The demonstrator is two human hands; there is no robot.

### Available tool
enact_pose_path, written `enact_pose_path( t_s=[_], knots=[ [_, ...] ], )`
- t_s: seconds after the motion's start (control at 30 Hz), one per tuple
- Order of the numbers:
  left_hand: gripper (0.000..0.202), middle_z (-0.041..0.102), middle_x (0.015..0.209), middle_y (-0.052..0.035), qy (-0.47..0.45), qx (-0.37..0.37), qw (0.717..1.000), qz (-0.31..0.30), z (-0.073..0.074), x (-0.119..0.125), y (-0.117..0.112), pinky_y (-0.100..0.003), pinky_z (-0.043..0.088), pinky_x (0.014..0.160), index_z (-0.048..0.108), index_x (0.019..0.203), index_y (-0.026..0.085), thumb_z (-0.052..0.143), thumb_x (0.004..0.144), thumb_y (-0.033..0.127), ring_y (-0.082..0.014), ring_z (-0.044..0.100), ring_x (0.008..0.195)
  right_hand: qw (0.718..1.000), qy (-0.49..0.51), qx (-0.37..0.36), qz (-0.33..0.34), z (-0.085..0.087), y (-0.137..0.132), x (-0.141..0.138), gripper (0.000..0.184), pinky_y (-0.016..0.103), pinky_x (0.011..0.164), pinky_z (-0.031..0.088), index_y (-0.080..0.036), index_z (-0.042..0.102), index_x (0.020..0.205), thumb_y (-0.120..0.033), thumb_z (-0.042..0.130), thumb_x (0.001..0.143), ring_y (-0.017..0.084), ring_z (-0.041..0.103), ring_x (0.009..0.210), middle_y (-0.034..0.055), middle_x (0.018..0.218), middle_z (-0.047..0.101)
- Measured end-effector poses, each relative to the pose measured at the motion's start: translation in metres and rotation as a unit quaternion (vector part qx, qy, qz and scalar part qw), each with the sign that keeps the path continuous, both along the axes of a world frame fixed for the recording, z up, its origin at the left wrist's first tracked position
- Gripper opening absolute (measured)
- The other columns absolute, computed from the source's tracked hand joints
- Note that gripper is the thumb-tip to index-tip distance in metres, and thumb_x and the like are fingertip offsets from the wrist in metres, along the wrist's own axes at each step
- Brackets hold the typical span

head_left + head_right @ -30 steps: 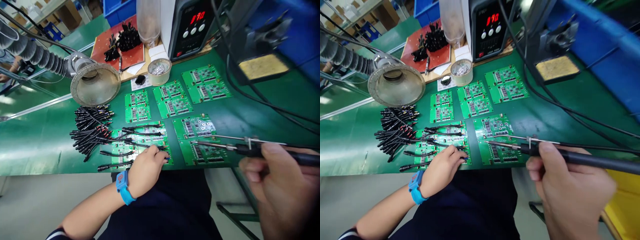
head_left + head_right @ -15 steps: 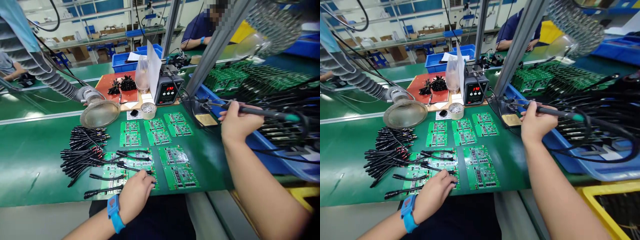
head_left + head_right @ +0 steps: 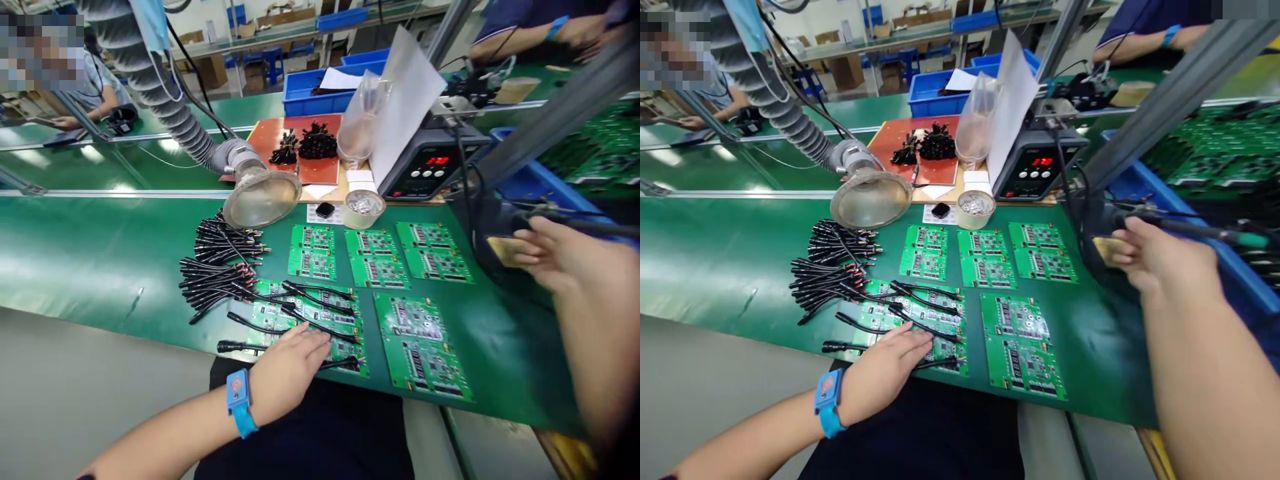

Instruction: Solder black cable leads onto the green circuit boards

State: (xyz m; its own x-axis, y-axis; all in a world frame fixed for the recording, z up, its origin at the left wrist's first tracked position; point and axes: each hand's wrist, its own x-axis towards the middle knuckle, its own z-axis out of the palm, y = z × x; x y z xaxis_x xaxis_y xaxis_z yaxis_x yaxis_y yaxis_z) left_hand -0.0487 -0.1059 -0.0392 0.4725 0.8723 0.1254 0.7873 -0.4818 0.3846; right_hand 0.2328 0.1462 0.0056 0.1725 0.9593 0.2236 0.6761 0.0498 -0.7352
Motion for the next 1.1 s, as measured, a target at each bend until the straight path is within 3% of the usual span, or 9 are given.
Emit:
enact_pose_path(
  t_s=[0.1,0.23,0.33,0.47,0.6,0.73,0.8,0.93,1.1],
  knots=[
    [0.029,0.054,0.121,-0.0022,0.009,0.019,1.0,-0.019,-0.005,-0.006,0.005,-0.03,0.03,0.102,0.05,0.115,0.017,0.031,0.092,0.015,-0.0124,0.047,0.111,0.989,-0.022,-0.024,0.146,-0.003,-0.054,-0.057,0.045,0.021,0.049,0.041,-0.013,0.048,0.108,-0.046,0.022,0.09,0.004,0.046,0.053,0.0048,0.084,0.056],
    [0.028,0.054,0.118,-0.0025,0.044,0.022,0.999,-0.02,-0.006,-0.004,0.006,-0.031,0.038,0.091,0.048,0.117,0.02,0.035,0.092,0.02,-0.0149,0.048,0.107,0.905,-0.09,-0.055,0.412,-0.022,-0.118,-0.142,0.058,0.029,0.08,0.046,-0.026,0.047,0.117,-0.048,0.063,0.066,0.015,0.054,0.092,0.0033,0.104,0.057],
    [0.03,0.055,0.111,-0.0037,0.069,0.029,0.997,-0.013,-0.005,-0.002,0.004,-0.033,0.038,0.089,0.045,0.12,0.021,0.039,0.091,0.022,-0.0168,0.05,0.1,0.868,-0.161,-0.058,0.467,-0.028,-0.135,-0.178,0.069,0.04,0.089,0.04,-0.02,0.048,0.118,-0.036,0.073,0.055,0.025,0.049,0.102,0.0081,0.104,0.055],
    [0.028,0.057,0.097,-0.0034,0.095,0.032,0.995,-0.003,-0.005,0.001,0.002,-0.032,0.04,0.08,0.047,0.117,0.021,0.042,0.089,0.021,-0.017,0.053,0.088,0.852,-0.234,-0.094,0.458,-0.026,-0.141,-0.187,0.056,0.038,0.075,0.043,-0.012,0.049,0.115,-0.016,0.063,0.061,0.026,0.054,0.088,0.0145,0.1,0.052],
    [0.024,0.059,0.091,-0.0054,0.135,0.049,0.99,-0.003,-0.004,0.008,0.003,-0.031,0.04,0.075,0.051,0.109,0.014,0.04,0.089,0.018,-0.0175,0.054,0.085,0.839,-0.243,-0.132,0.469,-0.016,-0.142,-0.169,0.041,0.034,0.077,0.042,-0.013,0.053,0.106,-0.006,0.047,0.066,0.023,0.055,0.089,0.012,0.091,0.057],
    [0.036,0.05,0.122,-0.0157,0.196,0.088,0.977,0.004,-0.004,0.015,0.002,-0.033,0.038,0.081,0.042,0.124,0.011,0.04,0.089,0.022,-0.0212,0.052,0.101,0.817,-0.161,-0.174,0.525,-0.001,-0.119,-0.107,0.038,0.023,0.063,0.045,-0.021,0.045,0.112,-0.026,0.049,0.075,0.013,0.056,0.073,0.0013,0.081,0.059],
    [0.038,0.046,0.127,-0.0172,0.217,0.088,0.972,0.009,-0.005,0.019,0.001,-0.032,0.039,0.08,0.041,0.125,0.011,0.041,0.09,0.024,-0.022,0.052,0.102,0.808,-0.019,-0.247,0.535,-0.001,-0.105,-0.069,0.028,0.025,0.065,0.048,-0.023,0.049,0.103,-0.036,0.048,0.079,0.012,0.056,0.067,0.0,0.076,0.059],
    [0.035,0.047,0.127,-0.0153,0.222,0.081,0.971,0.028,-0.008,0.026,-0.002,-0.03,0.041,0.076,0.045,0.122,0.012,0.042,0.089,0.026,-0.0215,0.054,0.102,0.825,-0.011,-0.249,0.508,-0.021,-0.092,-0.015,0.016,0.037,0.101,0.035,-0.021,0.057,0.076,-0.037,0.056,0.075,0.014,0.059,0.08,0.0009,0.077,0.062],
    [0.033,0.049,0.126,-0.013,0.192,0.079,0.977,0.047,-0.011,0.027,-0.001,-0.031,0.043,0.075,0.048,0.119,0.015,0.041,0.09,0.031,-0.0204,0.055,0.1,0.887,-0.016,-0.185,0.422,-0.027,-0.102,0.017,0.036,0.044,0.107,0.022,-0.025,0.055,0.099,-0.045,0.061,0.07,0.023,0.043,0.117,0.0054,0.103,0.061]
  ],
)
